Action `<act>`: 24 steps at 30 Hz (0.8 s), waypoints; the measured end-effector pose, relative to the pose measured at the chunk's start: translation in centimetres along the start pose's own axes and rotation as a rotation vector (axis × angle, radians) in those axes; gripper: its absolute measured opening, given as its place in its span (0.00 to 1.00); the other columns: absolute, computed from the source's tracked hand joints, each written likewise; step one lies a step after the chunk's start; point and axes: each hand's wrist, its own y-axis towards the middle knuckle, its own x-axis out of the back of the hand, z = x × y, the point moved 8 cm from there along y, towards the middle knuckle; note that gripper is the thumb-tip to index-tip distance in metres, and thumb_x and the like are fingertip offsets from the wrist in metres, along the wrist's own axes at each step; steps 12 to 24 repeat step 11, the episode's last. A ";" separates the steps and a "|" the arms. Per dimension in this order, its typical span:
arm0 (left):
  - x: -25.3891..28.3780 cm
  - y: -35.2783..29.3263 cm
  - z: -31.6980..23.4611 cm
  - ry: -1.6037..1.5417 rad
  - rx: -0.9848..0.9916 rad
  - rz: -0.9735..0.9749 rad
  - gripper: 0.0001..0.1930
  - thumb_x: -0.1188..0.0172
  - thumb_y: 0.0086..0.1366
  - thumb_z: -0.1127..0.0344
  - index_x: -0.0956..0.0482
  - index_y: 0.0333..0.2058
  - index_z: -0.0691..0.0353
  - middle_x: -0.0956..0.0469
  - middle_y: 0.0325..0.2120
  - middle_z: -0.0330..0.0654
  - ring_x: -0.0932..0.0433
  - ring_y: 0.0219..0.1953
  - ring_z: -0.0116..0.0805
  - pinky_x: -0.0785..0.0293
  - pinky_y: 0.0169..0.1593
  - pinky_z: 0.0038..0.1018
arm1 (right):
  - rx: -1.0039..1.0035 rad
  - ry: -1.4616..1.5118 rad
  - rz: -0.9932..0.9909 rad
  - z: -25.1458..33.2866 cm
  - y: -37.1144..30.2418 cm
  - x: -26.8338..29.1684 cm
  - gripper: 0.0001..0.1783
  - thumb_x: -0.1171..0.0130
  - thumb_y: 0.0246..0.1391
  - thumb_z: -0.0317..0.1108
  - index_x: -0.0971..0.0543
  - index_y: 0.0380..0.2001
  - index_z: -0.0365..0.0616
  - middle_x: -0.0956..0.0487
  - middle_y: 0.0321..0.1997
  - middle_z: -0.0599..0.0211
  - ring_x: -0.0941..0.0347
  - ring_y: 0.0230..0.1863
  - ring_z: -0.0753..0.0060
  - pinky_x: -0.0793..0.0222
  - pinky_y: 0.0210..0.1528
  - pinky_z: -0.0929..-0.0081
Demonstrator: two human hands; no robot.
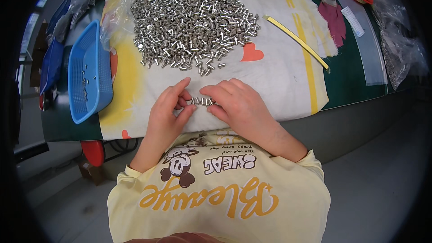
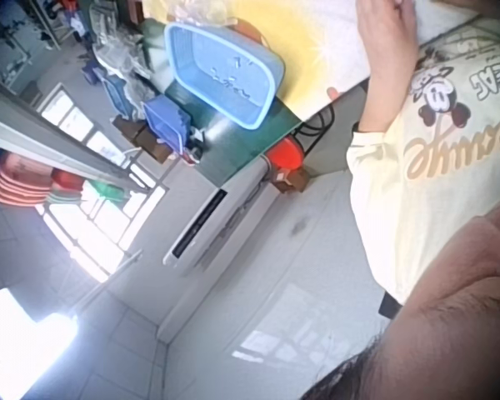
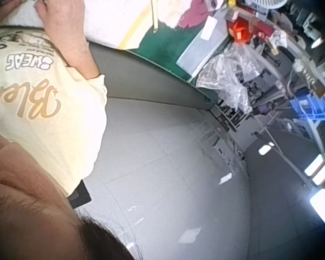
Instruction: The person sorts metal fasteners on a table by hand, placing selected fasteners into a blue basket. The person then checks product label cards before arranging and handling fasteners in rows on the cloth.
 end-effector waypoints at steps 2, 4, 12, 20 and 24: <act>0.1 0.0 0.2 -0.006 -0.004 -0.004 0.30 0.38 0.50 0.79 0.33 0.54 0.61 0.29 0.30 0.42 0.28 0.29 0.36 0.29 0.33 0.29 | 0.002 0.001 0.000 0.0 0.0 0.0 0.21 0.37 0.38 0.26 0.26 0.40 0.47 0.29 0.31 0.67 0.32 0.35 0.62 0.34 0.37 0.67; 0.1 0.0 0.3 0.001 -0.008 -0.008 0.30 0.38 0.50 0.81 0.32 0.54 0.61 0.28 0.30 0.39 0.29 0.29 0.29 0.30 0.34 0.23 | 0.007 -0.006 -0.004 0.0 -0.1 0.1 0.20 0.37 0.38 0.26 0.26 0.40 0.47 0.29 0.30 0.67 0.32 0.35 0.62 0.34 0.36 0.66; -0.1 0.2 0.3 0.002 -0.017 0.010 0.31 0.37 0.50 0.80 0.32 0.54 0.61 0.27 0.31 0.39 0.29 0.31 0.30 0.29 0.36 0.24 | -0.007 -0.027 0.025 0.1 -0.2 0.0 0.20 0.38 0.39 0.26 0.26 0.41 0.48 0.29 0.31 0.67 0.31 0.35 0.62 0.33 0.37 0.66; -0.1 0.2 0.3 0.002 -0.017 0.010 0.31 0.37 0.50 0.80 0.32 0.54 0.61 0.27 0.31 0.39 0.29 0.31 0.30 0.29 0.36 0.24 | -0.007 -0.027 0.025 0.1 -0.2 0.0 0.20 0.38 0.39 0.26 0.26 0.41 0.48 0.29 0.31 0.67 0.31 0.35 0.62 0.33 0.37 0.66; -0.1 0.2 0.3 0.002 -0.017 0.010 0.31 0.37 0.50 0.80 0.32 0.54 0.61 0.27 0.31 0.39 0.29 0.31 0.30 0.29 0.36 0.24 | -0.007 -0.027 0.025 0.1 -0.2 0.0 0.20 0.38 0.39 0.26 0.26 0.41 0.48 0.29 0.31 0.67 0.31 0.35 0.62 0.33 0.37 0.66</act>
